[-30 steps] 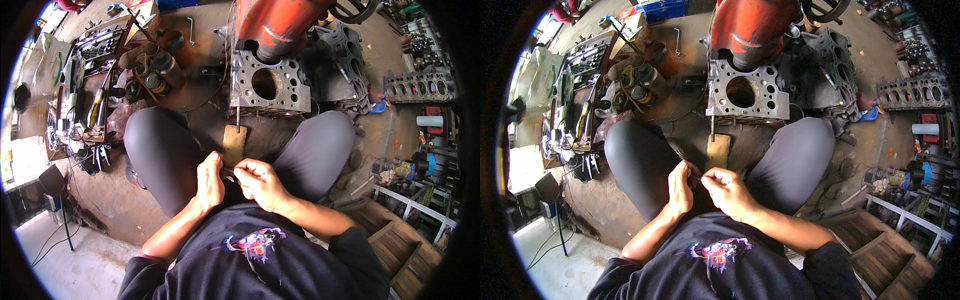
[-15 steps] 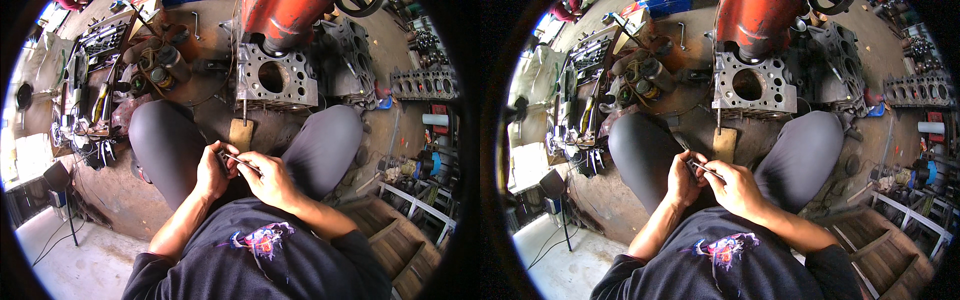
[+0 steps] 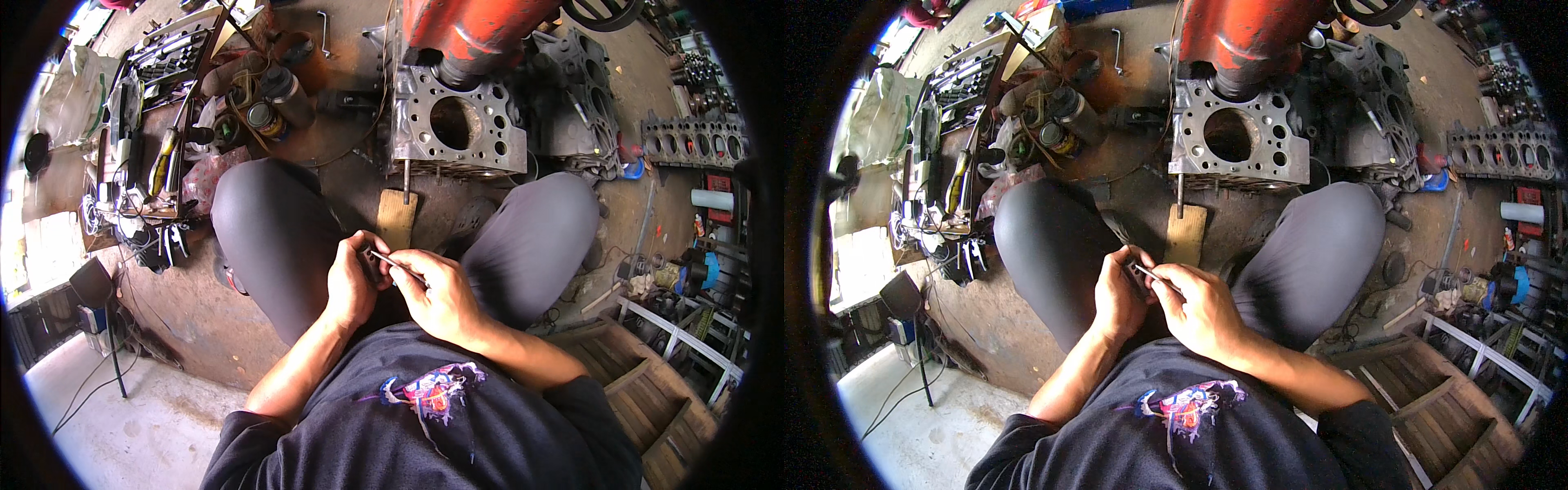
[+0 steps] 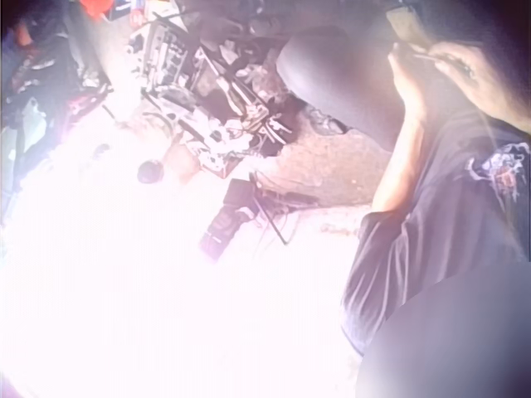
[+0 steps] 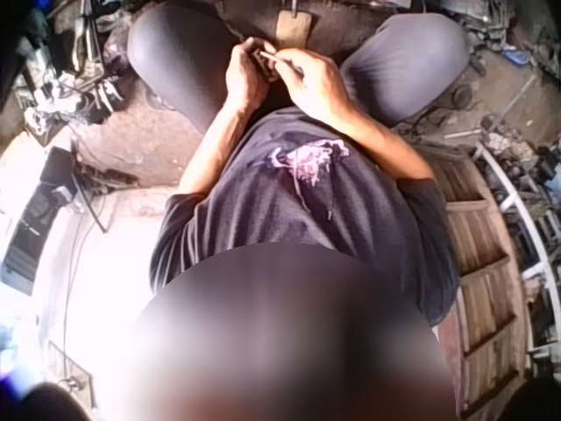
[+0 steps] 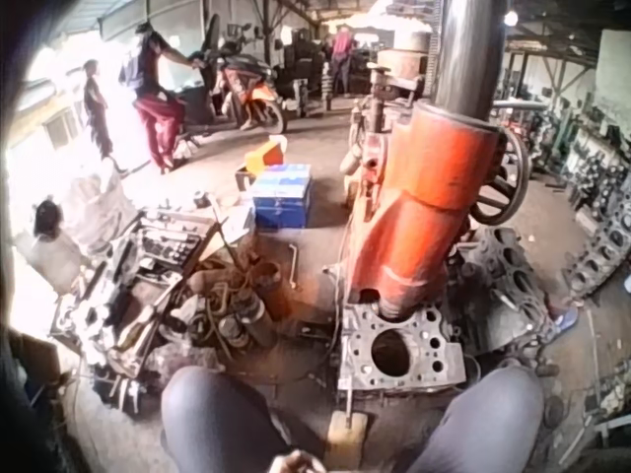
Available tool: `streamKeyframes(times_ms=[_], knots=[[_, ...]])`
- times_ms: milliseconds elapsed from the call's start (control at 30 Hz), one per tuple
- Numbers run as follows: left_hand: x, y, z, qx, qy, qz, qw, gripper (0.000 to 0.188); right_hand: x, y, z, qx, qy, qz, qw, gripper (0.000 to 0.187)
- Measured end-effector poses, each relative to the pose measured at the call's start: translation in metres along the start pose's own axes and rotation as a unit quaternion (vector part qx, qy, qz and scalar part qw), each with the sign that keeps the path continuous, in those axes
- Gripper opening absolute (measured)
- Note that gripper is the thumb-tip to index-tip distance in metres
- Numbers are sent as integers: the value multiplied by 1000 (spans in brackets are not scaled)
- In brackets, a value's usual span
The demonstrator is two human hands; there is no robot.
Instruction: The person walks into a workshop and sits on the floor to work on an engine block. They use a hydraulic press to push a metal rod into the block, then remove it and inspect the rod and block with both hands.
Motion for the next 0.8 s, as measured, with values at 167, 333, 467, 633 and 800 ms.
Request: streamKeyframes(times_ms=[167,333,467,633,800], knots=[[1,-2,-1,-7,9,6,1000,41,0,1,-2,6,7,-7,1000,21],[3,0,1,-2,-6,21,1000,40,-2,2,0,-15,33,-33,999,19],[2,1,2,28,-13,25,999,40,-3,5,4,-41,41,-42,997,19],[1,0,2,33,-11,30,999,40,-4,3,4,-33,32,-46,998,19],[-4,-3,-2,43,-12,39,998,40,-6,0,3,-24,24,-41,999,19]])
Point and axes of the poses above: each hand's wrist, its own x-axis away from the middle knuckle, its own y-axis out of the palm, z = x × y, the point moved 5 cm from there along -x, towards the middle knuckle, and after that the axes turned 9 degrees about -y, right-handed, at the moved point
